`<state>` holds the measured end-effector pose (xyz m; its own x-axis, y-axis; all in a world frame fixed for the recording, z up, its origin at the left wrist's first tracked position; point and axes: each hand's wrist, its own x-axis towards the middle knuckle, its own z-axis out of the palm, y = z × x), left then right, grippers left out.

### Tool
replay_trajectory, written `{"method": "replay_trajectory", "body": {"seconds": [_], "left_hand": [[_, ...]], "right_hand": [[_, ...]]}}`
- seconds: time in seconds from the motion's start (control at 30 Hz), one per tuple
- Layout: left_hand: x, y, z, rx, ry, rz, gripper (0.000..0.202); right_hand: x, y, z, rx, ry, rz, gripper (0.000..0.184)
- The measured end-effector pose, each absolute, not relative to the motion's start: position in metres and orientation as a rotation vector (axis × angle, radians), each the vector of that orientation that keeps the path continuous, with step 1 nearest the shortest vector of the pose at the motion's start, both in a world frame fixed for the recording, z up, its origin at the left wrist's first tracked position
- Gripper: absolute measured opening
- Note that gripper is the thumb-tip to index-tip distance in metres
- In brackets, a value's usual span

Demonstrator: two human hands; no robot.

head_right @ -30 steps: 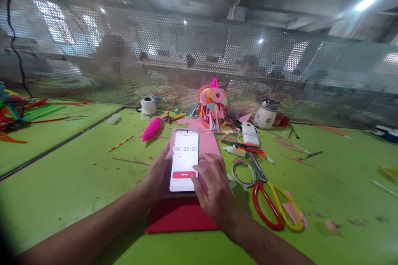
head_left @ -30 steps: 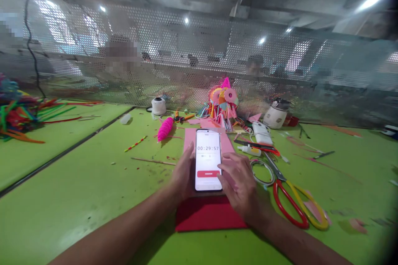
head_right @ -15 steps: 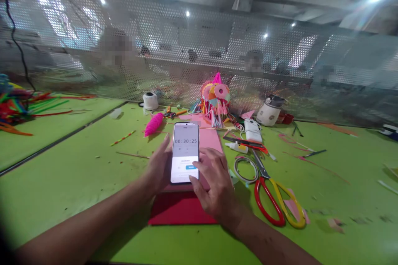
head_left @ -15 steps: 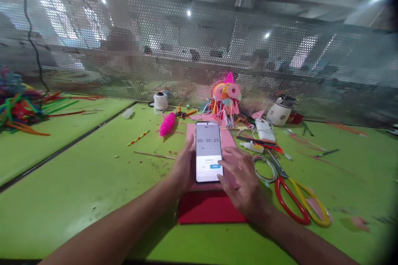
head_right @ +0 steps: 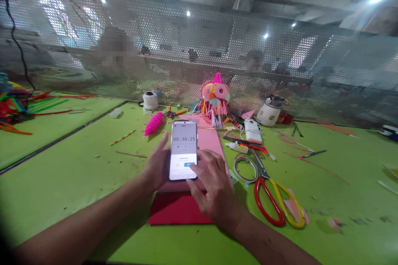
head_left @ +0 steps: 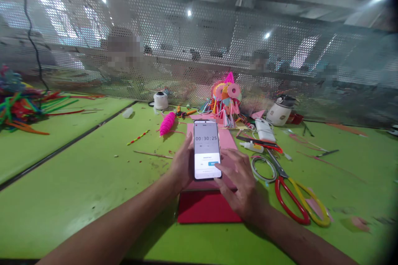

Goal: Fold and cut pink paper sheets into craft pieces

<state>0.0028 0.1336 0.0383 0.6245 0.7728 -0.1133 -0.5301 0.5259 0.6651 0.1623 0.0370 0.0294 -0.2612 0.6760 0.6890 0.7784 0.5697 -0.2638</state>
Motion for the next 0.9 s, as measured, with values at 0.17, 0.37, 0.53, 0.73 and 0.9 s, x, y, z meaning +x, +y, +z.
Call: {"method": "replay_trajectory", "body": {"seconds": [0.17, 0.37, 0.53, 0.73, 0.9], "left_hand": [[0.0014, 0.1352, 0.0351, 0.646, 0.392, 0.786, 0.072], [0.0021, 0.1328, 0.0384, 0.644, 0.453, 0.796, 0.071], [0.0023, 0.1327, 0.0383, 0.63, 0.451, 0.782, 0.07], [0.0025, 0.1337, 0.0373, 0.629, 0.424, 0.799, 0.068], [0.0014, 0.134, 0.0339, 0.648, 0.415, 0.78, 0.068]], "right_hand": [[0.1617, 0.0371, 0.0277, -1.159, -2.016, -0.167, 0.036], [0.1614, 0.037, 0.0263, -1.187, -2.008, -0.187, 0.037], [0.1611, 0.038, 0.0238, -1.199, -2.039, -0.198, 0.036], [0.1609, 0.0361, 0.026, -1.161, -2.024, -0.173, 0.031], [0.1597, 0.034, 0.029, -1.148, -1.959, -0.145, 0.018]]}}
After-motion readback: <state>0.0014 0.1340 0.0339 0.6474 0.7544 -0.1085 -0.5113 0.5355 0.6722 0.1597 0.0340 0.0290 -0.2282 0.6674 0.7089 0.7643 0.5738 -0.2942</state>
